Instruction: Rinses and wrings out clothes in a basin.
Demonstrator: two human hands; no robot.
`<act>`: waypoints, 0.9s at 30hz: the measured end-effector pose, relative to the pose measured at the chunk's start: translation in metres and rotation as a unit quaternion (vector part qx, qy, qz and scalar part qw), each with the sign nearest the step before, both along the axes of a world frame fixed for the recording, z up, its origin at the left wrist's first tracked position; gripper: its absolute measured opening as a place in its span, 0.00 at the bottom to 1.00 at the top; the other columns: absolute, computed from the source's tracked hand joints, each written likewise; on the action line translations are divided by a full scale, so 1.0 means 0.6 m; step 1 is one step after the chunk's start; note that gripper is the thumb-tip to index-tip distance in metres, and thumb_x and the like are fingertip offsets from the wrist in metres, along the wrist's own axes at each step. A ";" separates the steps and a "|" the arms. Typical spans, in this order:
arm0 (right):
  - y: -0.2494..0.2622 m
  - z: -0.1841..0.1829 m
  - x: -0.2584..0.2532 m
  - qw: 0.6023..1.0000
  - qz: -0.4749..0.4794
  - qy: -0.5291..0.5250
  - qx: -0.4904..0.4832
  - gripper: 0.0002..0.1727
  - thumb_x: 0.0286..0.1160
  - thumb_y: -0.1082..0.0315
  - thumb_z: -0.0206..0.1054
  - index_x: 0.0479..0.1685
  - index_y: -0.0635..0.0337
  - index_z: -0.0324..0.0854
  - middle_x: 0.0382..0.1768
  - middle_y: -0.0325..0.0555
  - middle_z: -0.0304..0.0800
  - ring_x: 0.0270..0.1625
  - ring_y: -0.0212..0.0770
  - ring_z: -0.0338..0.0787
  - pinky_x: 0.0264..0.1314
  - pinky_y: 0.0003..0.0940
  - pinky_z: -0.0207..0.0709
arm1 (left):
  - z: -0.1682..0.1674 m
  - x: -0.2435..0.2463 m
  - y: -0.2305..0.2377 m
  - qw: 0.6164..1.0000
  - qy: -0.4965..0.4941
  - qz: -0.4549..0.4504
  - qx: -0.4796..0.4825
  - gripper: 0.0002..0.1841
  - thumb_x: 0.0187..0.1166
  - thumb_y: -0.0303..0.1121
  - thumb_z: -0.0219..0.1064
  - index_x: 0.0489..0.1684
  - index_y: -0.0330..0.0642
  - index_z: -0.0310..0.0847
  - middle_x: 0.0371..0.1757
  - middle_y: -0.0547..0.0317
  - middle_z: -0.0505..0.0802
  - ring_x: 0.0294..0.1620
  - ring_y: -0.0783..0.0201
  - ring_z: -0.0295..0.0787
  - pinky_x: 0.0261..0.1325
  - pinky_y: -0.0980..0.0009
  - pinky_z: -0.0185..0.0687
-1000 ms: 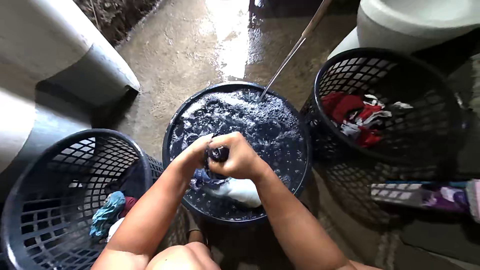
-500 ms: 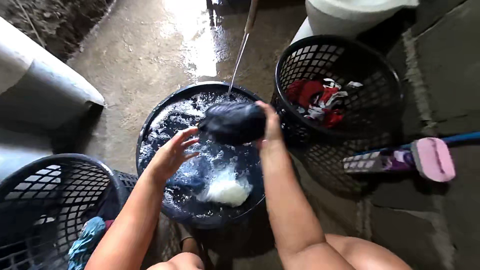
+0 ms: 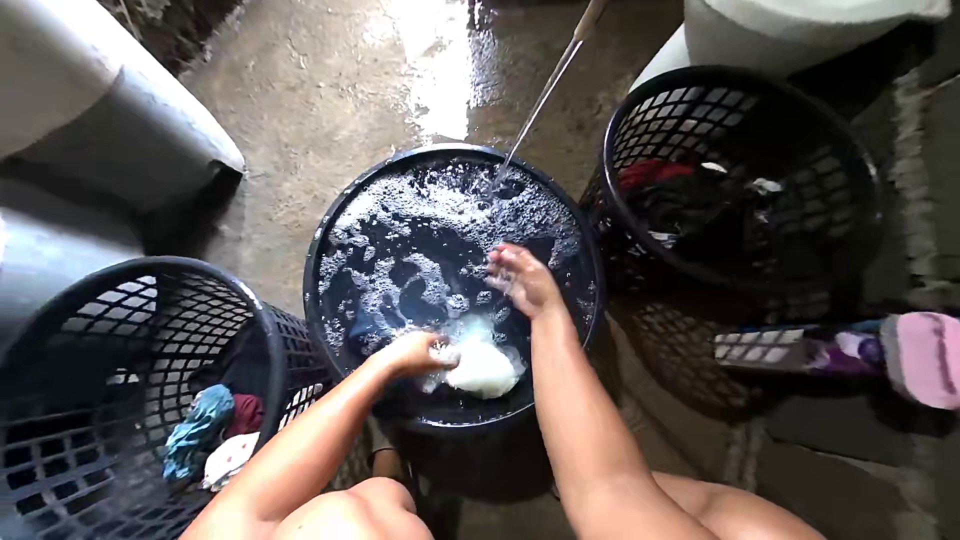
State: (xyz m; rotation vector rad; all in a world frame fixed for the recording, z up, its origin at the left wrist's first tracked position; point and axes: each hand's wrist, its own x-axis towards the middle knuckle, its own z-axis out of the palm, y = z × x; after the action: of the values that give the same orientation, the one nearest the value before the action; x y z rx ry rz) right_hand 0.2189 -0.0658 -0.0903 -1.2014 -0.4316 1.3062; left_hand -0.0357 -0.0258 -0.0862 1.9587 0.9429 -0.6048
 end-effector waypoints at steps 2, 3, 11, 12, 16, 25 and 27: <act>0.005 -0.048 -0.025 0.986 0.130 -0.060 -0.086 0.23 0.87 0.63 0.63 0.78 0.59 0.73 0.64 0.52 0.86 0.58 0.44 0.88 0.62 0.45 0.84 | -0.006 -0.001 -0.006 0.997 0.075 0.006 0.010 0.30 0.82 0.46 0.68 0.82 0.43 0.74 0.77 0.33 0.81 0.81 0.34 0.73 0.81 0.31 0.64; 0.003 -0.062 -0.037 0.974 0.163 -0.091 -0.127 0.24 0.87 0.64 0.64 0.78 0.61 0.74 0.66 0.56 0.86 0.61 0.47 0.88 0.64 0.46 0.83 | -0.002 -0.002 -0.007 0.994 0.108 0.019 0.018 0.29 0.83 0.39 0.67 0.83 0.40 0.71 0.78 0.30 0.79 0.82 0.31 0.71 0.80 0.29 0.62; -0.023 -0.060 -0.095 0.897 0.325 -0.291 -0.071 0.25 0.83 0.61 0.68 0.73 0.67 0.80 0.71 0.60 0.85 0.76 0.49 0.82 0.84 0.45 0.69 | 0.061 -0.005 0.022 0.990 0.055 0.086 0.093 0.19 0.89 0.39 0.59 0.59 0.30 0.85 0.59 0.30 0.89 0.66 0.34 0.84 0.68 0.32 0.74; -0.023 -0.065 -0.099 0.920 0.308 -0.244 0.004 0.28 0.79 0.61 0.70 0.74 0.69 0.78 0.70 0.60 0.85 0.74 0.46 0.83 0.81 0.43 0.73 | 0.081 -0.007 0.025 0.988 -0.034 0.118 0.089 0.18 0.90 0.38 0.59 0.51 0.29 0.87 0.49 0.34 0.91 0.56 0.40 0.88 0.63 0.38 0.77; -0.020 -0.043 -0.105 0.945 0.292 -0.110 0.095 0.43 0.44 0.63 0.84 0.70 0.70 0.77 0.61 0.47 0.88 0.63 0.31 0.85 0.70 0.31 0.80 | 0.187 -0.021 0.024 0.928 -0.313 0.193 0.063 0.13 0.88 0.33 0.60 0.45 0.37 0.91 0.38 0.57 0.94 0.39 0.67 0.90 0.49 0.62 0.88; -0.005 0.038 -0.149 0.970 0.105 0.009 0.221 0.24 0.81 0.57 0.67 0.74 0.54 0.77 0.69 0.42 0.87 0.63 0.36 0.89 0.64 0.39 0.86 | 0.148 -0.013 0.056 0.652 -0.485 0.567 -0.135 0.30 0.89 0.65 0.41 0.55 0.54 0.82 0.44 0.66 0.94 0.47 0.68 0.92 0.52 0.62 0.91; 0.009 0.083 -0.213 0.957 0.084 -0.101 0.258 0.16 0.80 0.66 0.66 0.62 0.62 0.82 0.57 0.48 0.91 0.55 0.39 0.91 0.60 0.42 0.88 | 0.071 0.010 0.051 0.653 -0.424 0.600 -0.183 0.26 0.90 0.60 0.48 0.61 0.52 0.82 0.45 0.61 0.94 0.44 0.65 0.91 0.46 0.61 0.90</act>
State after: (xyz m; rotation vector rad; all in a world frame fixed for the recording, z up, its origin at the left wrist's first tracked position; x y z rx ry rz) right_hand 0.0911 -0.0605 -0.0404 -0.8676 -0.9758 1.1172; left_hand -0.0299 0.0050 -0.0436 0.6841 1.0834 0.7981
